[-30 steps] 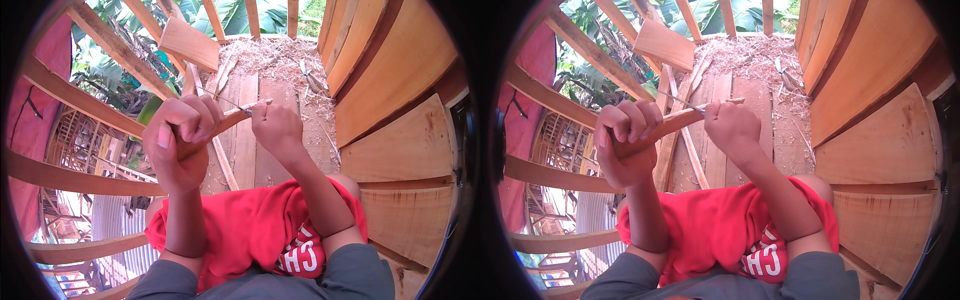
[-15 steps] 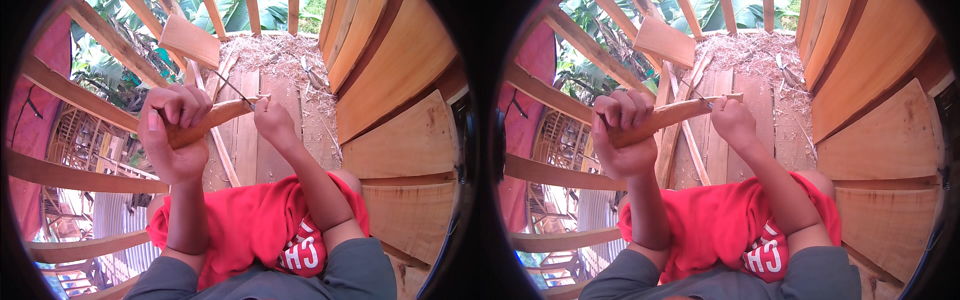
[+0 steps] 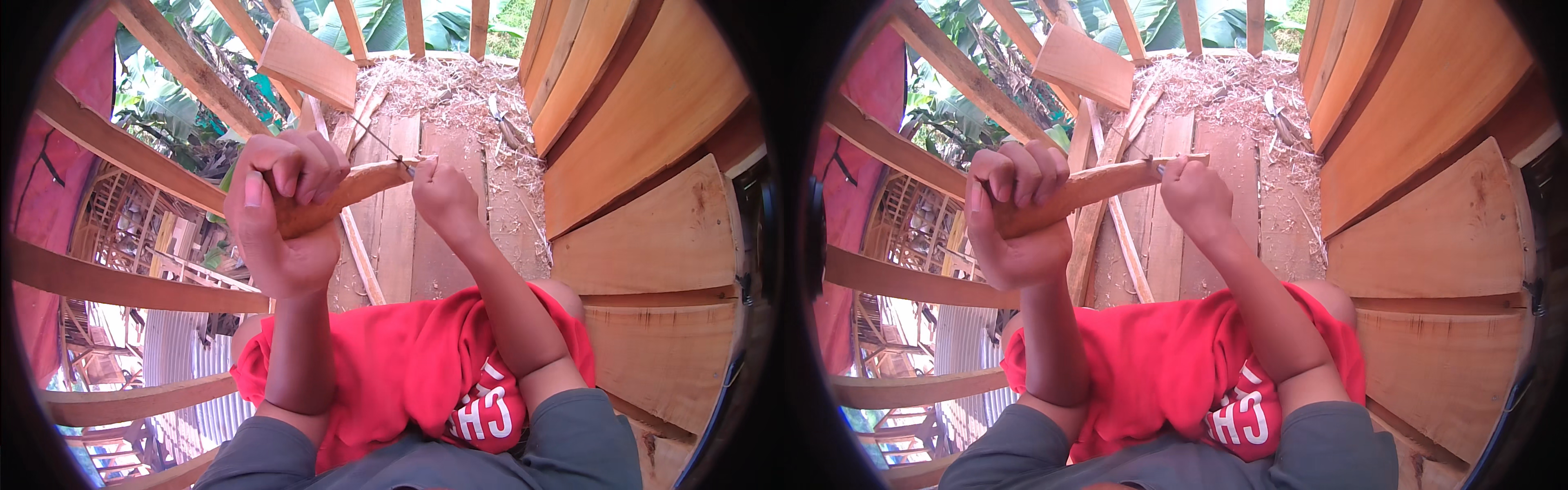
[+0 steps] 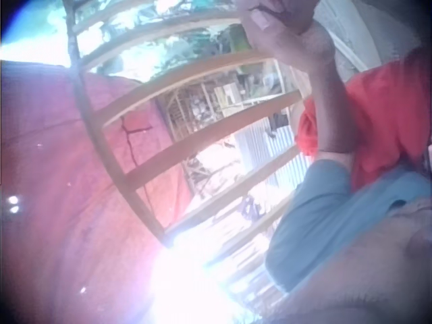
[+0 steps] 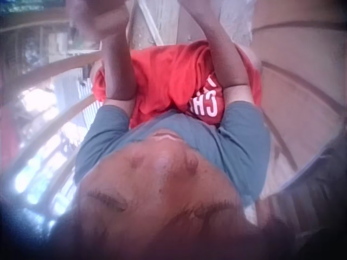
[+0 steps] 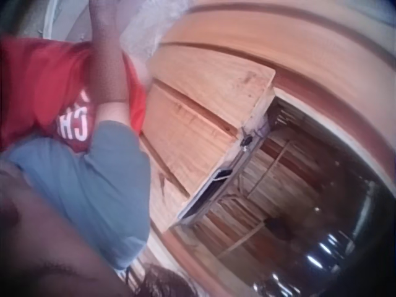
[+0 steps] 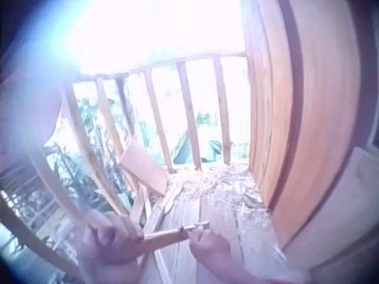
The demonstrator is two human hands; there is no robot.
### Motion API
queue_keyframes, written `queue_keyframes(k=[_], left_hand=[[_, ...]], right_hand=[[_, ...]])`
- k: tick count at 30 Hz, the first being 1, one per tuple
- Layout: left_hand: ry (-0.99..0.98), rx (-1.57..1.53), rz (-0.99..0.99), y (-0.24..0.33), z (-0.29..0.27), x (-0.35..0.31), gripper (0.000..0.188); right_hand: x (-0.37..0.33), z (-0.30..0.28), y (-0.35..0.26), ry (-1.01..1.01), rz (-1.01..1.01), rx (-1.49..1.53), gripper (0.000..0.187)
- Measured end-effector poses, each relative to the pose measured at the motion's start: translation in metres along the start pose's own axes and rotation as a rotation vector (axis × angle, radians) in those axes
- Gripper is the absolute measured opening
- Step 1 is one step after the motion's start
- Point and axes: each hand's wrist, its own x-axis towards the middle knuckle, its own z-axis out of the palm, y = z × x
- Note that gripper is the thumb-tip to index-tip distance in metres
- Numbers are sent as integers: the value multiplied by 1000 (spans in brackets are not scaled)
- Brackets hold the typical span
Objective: The person is carving a small wooden stick using a knife. They hold the stick in their left hand and use the knife in their right hand to shave off thin layers of wood, creating a pointed tip. The person rotates the stick periodically to shape it evenly.
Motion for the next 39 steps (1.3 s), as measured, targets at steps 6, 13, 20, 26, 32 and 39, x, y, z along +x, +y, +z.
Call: queue_keyframes(k=[6, 13, 20, 26, 32, 39], left_hand=[[-46, -22, -26, 0, 10, -6, 37], [-31, 6, -4, -1, 7, 0, 38], [-101, 11, -38, 3, -9, -6, 24], [-32, 20, -20, 3, 0, -6, 40], [-123, -21, -50, 0, -7, 0, 25], [-162, -27, -51, 0, -13, 2, 24]], right_hand=[[12, 11, 49, -18, 70, -109, 55], [15, 8, 38, -129, 96, 11, 55], [3, 5, 8, -170, 63, -31, 60], [21, 15, 35, -166, 66, -107, 61], [43, 41, 79, -85, 162, -61, 59], [42, 27, 67, -95, 115, -82, 57]])
